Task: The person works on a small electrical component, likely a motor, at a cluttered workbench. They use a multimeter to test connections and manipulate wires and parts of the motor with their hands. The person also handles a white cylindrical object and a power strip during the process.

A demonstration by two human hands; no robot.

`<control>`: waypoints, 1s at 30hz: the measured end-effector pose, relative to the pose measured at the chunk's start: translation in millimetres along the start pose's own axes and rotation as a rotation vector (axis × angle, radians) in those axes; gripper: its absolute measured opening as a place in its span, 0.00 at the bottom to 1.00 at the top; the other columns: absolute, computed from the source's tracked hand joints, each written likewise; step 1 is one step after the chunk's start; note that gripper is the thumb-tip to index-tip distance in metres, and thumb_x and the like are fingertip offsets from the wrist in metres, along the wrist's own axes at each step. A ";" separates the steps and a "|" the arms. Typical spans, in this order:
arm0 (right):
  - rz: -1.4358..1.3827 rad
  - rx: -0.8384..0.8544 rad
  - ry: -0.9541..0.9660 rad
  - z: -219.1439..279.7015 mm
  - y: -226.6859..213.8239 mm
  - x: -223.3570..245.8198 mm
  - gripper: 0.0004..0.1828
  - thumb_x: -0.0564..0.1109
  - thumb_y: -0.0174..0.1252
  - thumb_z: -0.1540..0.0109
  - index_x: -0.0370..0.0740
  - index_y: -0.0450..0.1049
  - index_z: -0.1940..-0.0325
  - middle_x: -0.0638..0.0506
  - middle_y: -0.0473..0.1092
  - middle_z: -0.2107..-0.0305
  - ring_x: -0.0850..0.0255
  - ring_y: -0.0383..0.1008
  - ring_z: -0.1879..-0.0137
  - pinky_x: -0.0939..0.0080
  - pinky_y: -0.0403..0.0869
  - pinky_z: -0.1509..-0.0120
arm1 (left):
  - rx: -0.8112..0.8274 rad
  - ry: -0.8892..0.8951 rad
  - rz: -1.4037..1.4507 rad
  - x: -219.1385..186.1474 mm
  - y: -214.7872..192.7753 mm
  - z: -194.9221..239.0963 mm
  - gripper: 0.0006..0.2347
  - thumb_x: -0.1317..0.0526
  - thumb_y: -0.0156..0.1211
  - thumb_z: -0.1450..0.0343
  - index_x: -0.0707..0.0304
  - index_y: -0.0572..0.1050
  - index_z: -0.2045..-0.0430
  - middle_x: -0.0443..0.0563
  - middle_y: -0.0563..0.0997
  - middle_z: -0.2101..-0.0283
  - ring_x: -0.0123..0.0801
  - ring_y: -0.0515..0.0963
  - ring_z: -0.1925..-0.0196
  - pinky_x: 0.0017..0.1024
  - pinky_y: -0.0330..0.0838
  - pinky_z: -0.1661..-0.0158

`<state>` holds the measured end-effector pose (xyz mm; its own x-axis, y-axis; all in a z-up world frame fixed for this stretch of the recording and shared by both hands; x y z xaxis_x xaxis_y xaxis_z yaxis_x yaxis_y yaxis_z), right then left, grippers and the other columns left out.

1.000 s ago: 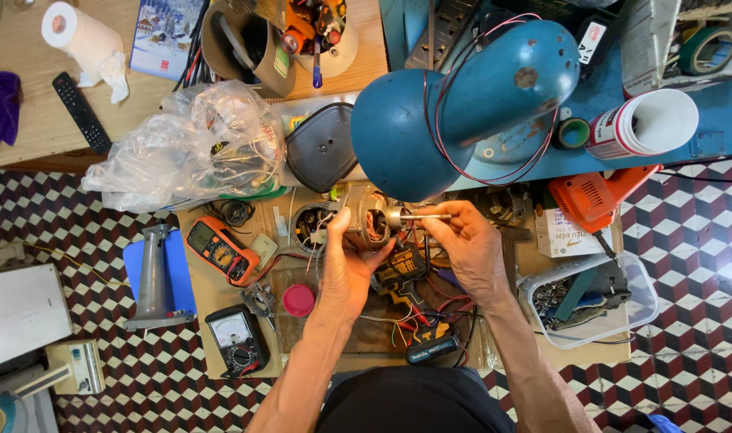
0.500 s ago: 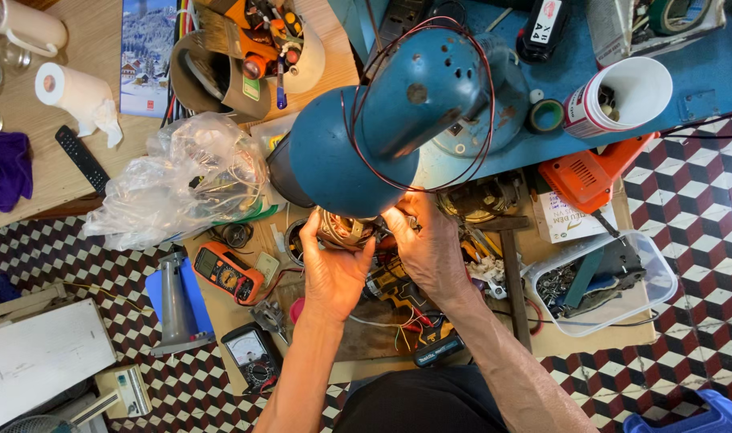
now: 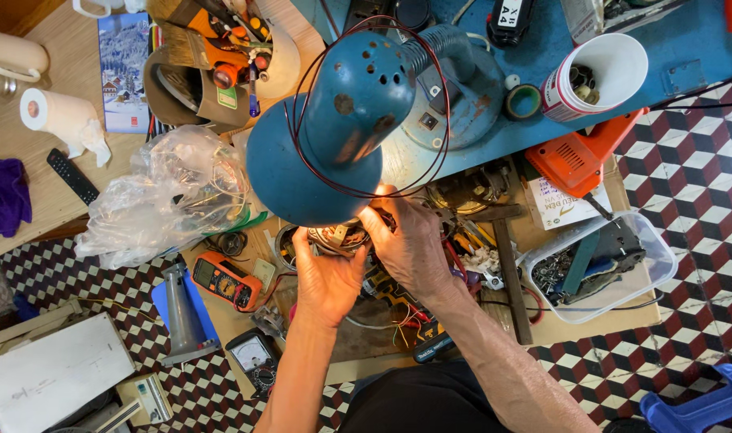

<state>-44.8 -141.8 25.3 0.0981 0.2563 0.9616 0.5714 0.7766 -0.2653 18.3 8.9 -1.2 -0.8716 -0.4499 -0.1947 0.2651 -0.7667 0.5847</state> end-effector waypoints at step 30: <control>0.007 0.011 0.060 1.1 4.5 12.0 0.12 0.40 0.65 0.36 0.36 0.73 0.50 0.47 0.76 0.68 0.57 0.78 0.66 0.56 0.75 0.62 | 0.059 -0.122 0.095 2.7 -15.6 -3.1 0.24 0.43 0.60 0.28 0.63 0.73 0.47 0.51 0.81 0.50 0.38 0.85 0.54 0.30 0.85 0.57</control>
<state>-41.9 -134.5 35.6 0.1512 0.2271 0.9621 0.5614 0.7814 -0.2727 13.0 18.2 -13.2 -0.8881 -0.4577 -0.0413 0.3275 -0.6934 0.6418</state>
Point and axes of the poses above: each hand's wrist, its own z-axis away from the middle knuckle, its own y-axis out of the palm, x = y × z, the point moved 1 cm from there along -z, towards the middle knuckle
